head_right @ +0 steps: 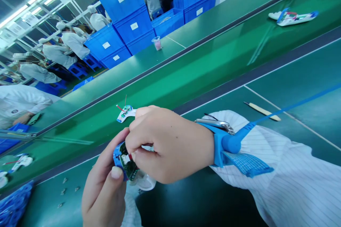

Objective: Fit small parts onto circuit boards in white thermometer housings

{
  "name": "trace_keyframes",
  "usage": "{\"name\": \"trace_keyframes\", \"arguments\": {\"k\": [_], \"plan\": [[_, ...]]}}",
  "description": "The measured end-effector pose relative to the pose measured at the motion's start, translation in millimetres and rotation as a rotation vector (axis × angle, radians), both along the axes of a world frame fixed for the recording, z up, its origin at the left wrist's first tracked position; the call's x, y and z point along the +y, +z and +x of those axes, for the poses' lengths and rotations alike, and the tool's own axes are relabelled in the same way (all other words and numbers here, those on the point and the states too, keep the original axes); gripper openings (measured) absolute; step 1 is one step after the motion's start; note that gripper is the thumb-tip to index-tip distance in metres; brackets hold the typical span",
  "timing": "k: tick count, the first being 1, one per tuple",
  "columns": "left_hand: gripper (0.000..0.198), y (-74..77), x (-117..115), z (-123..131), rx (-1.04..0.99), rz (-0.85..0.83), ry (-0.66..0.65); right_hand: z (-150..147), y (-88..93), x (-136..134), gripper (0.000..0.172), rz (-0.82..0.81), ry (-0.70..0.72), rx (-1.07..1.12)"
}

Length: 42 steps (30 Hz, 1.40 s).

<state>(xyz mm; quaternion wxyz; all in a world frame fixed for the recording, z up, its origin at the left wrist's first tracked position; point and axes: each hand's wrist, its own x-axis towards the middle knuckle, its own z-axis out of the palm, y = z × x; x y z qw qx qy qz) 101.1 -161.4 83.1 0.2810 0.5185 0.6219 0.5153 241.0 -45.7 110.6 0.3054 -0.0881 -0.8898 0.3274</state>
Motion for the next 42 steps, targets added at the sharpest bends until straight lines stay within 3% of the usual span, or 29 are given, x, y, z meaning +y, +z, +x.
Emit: {"name": "trace_keyframes", "arguments": {"k": [11, 18, 22, 31, 35, 37, 39, 41, 42], "plan": [[0.039, -2.1, 0.7, -1.0, 0.254, 0.046, -0.044, 1.5, -3.2, -3.9, 0.029, 0.094, -0.090, -0.072], [0.049, -3.3, -3.5, 11.3, 0.417, -0.164, 0.025, -0.8, -7.4, -5.1, 0.032, 0.074, -0.077, -0.072], [0.044, -2.1, -1.6, 16.1, 0.484, -0.247, 0.055, -0.5, -8.9, -4.6, 0.029, 0.052, -0.068, -0.065], [0.044, 2.4, 5.5, 22.0, 0.609, -0.304, -0.020, -3.1, -11.7, -2.3, 0.026, 0.038, -0.065, -0.142], [0.051, -0.8, 12.7, 18.1, 0.573, -0.339, -0.046, -6.7, -11.2, 12.5, 0.025, 0.013, -0.046, -0.318], [0.058, -2.9, 15.9, 12.4, 0.557, -0.338, -0.035, -4.8, -11.9, 33.2, 0.025, 0.009, -0.181, -0.428], [0.062, -3.2, 17.3, 6.2, 0.539, -0.346, -0.015, 2.1, -15.1, 61.8, 0.026, 0.000, -0.511, -0.521], [0.061, -1.9, 17.0, 1.3, 0.532, -0.367, 0.010, 12.4, -22.4, 93.3, 0.027, -0.033, -0.934, -0.593], [0.060, -1.0, 16.6, -0.3, 0.540, -0.374, 0.022, 17.3, -27.7, 107.9, 0.030, -0.039, -1.068, -0.611]]}}
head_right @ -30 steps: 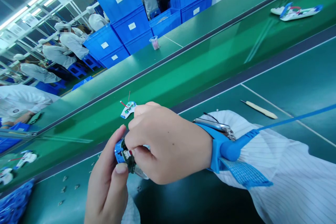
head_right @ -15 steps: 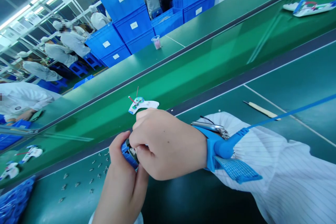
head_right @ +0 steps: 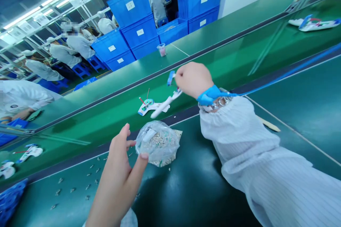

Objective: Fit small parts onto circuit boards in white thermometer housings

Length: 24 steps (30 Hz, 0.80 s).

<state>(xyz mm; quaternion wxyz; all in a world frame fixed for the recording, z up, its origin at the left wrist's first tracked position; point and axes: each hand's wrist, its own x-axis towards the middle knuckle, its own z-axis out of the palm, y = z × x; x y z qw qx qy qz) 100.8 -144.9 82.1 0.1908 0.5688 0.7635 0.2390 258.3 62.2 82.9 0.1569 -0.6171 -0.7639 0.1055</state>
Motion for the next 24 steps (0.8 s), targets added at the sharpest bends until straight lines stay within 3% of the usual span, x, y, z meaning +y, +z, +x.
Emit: {"name": "trace_keyframes", "arguments": {"k": [2, 4, 9, 12, 14, 18, 21, 24], "plan": [[0.057, 1.1, -0.6, -1.8, 0.016, 0.003, 0.006, 4.9, -13.8, 23.5, 0.034, -0.008, -0.137, -0.042], [0.054, 0.7, -0.2, -3.2, 0.011, -0.013, -0.047, -0.3, -31.2, 36.3, 0.032, -0.068, -0.149, -0.077], [0.048, -3.2, 1.5, -9.1, -0.004, -0.079, -0.218, -47.1, -81.1, 28.3, 0.036, -0.245, 0.126, -0.144], [0.045, -3.6, 0.2, -11.8, -0.023, -0.030, -0.202, -67.5, -103.1, 20.8, 0.034, -0.289, 0.223, -0.179], [0.043, -3.1, 0.1, -13.3, -0.036, 0.017, -0.146, -70.2, -108.5, 21.0, 0.033, -0.311, 0.272, -0.186], [0.044, -4.1, 6.8, -21.7, -0.050, 0.075, 0.079, -60.9, -90.4, 21.1, 0.028, -0.317, 0.421, -0.144], [0.047, -7.5, 14.2, -32.2, -0.125, 0.130, 0.299, -51.6, -59.5, 9.4, 0.027, -0.288, 0.615, -0.045], [0.043, -10.7, 16.2, -37.7, -0.325, 0.217, 0.398, -41.0, -29.6, -8.8, 0.038, -0.280, 0.812, 0.060]]}}
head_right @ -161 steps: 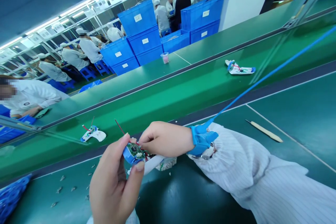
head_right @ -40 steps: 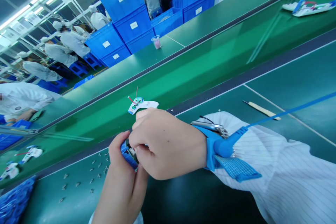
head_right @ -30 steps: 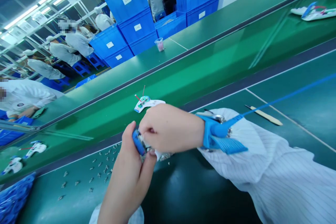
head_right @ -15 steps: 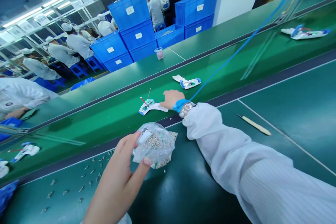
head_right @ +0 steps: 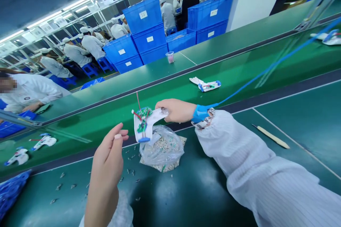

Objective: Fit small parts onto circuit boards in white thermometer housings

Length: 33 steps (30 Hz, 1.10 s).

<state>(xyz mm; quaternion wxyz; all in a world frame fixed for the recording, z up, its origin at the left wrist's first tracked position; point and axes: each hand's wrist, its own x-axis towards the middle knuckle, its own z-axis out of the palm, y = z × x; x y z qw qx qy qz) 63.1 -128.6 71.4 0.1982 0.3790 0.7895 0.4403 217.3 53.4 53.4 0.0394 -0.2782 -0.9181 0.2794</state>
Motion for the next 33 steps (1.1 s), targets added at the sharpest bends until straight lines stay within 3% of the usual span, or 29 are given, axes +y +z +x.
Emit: {"name": "trace_keyframes", "arguments": {"k": [4, 7, 10, 12, 15, 17, 23, 30, 33], "plan": [[0.034, 1.2, -3.3, 7.9, -0.491, 0.142, -0.154, 13.9, 20.5, -16.4, 0.034, -0.188, 0.264, 0.191], [0.027, 2.3, -1.9, 15.6, -0.784, 0.251, -0.236, 17.4, 19.7, -19.9, 0.031, -0.547, 0.403, 0.293], [0.028, 0.8, 2.6, 17.9, -0.871, 0.374, -0.216, 13.1, 10.3, -24.4, 0.036, -0.929, 0.474, 0.387], [0.025, 0.2, 4.4, 18.0, -0.882, 0.424, -0.271, 7.3, 2.3, -31.3, 0.045, -1.146, 0.488, 0.439], [0.021, 2.1, 3.9, 20.1, -0.886, 0.437, -0.391, -2.1, -8.7, -46.3, 0.053, -1.445, 0.518, 0.503], [0.018, 4.5, 3.1, 22.8, -0.895, 0.420, -0.379, -7.2, -13.6, -56.1, 0.052, -1.583, 0.540, 0.554], [0.028, 8.1, 5.4, 27.7, -0.897, 0.392, -0.331, -15.0, -17.9, -72.8, 0.046, -1.796, 0.583, 0.607], [0.021, 3.4, 9.7, 28.6, -0.913, 0.377, -0.146, -16.3, -27.6, -77.6, 0.051, -1.777, 0.608, 0.564], [0.016, 3.2, 10.9, 27.9, -0.920, 0.448, -0.090, -14.9, -30.3, -76.8, 0.050, -1.774, 0.706, 0.561]]}}
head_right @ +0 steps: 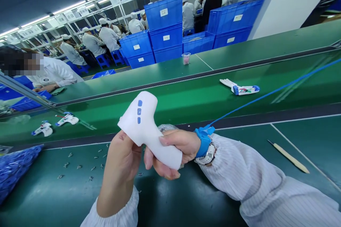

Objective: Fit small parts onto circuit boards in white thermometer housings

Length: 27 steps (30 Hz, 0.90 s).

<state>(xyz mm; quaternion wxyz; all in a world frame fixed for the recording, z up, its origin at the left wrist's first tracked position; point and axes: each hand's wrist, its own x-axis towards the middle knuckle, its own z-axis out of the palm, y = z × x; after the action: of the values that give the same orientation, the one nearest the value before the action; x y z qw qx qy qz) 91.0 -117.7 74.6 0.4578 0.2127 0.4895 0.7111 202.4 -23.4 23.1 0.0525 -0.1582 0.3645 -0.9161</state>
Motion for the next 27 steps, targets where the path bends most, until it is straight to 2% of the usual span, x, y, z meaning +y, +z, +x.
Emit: {"name": "trace_keyframes", "arguments": {"k": [3, 5, 7, 9, 11, 12, 14, 16, 18, 20, 23, 27], "plan": [[0.026, 1.5, -1.9, -1.8, -0.018, 0.075, 0.051, 1.9, 1.0, 2.8, 0.053, 0.003, 0.020, 0.041], [0.028, 2.2, -4.2, -3.2, -0.014, 0.135, 0.043, 1.6, 3.9, 5.2, 0.063, 0.104, 0.036, -0.046], [0.026, 1.8, -6.1, -4.9, 0.025, 0.200, 0.036, -1.8, 7.6, 7.2, 0.069, 0.243, -0.067, -0.204], [0.023, 0.0, -7.4, -6.5, 0.078, 0.249, 0.042, -7.9, 11.5, 9.0, 0.064, 0.372, -0.402, -0.370], [0.021, -2.6, -8.2, -7.6, 0.124, 0.241, 0.031, -12.8, 16.5, 10.7, 0.047, 0.455, -0.813, -0.470], [0.020, -3.7, -8.6, -7.9, 0.144, 0.221, 0.014, -13.3, 20.0, 11.3, 0.037, 0.476, -0.970, -0.493], [0.018, -4.9, -9.8, -7.4, 0.212, 0.172, 0.002, -8.5, 29.7, 10.3, 0.022, 0.505, -1.206, -0.469], [0.018, -4.0, -11.1, -5.5, 0.319, 0.140, 0.017, 2.2, 42.6, 5.2, 0.012, 0.616, -1.343, -0.357], [0.019, -1.8, -12.5, -2.6, 0.435, 0.113, 0.034, 13.5, 56.0, -3.4, 0.006, 0.802, -1.368, -0.217], [0.021, 0.4, -13.9, 0.5, 0.521, 0.076, 0.019, 20.1, 66.0, -12.3, 0.007, 0.942, -1.286, -0.156], [0.022, 1.0, -16.5, 3.0, 0.661, 0.000, 0.036, 19.7, 70.6, -19.0, 0.009, 0.979, -1.225, -0.231], [0.019, -0.3, -20.2, 1.0, 0.848, -0.064, 0.110, 13.2, 64.5, -16.2, 0.008, 0.972, -1.193, -0.321]]}}
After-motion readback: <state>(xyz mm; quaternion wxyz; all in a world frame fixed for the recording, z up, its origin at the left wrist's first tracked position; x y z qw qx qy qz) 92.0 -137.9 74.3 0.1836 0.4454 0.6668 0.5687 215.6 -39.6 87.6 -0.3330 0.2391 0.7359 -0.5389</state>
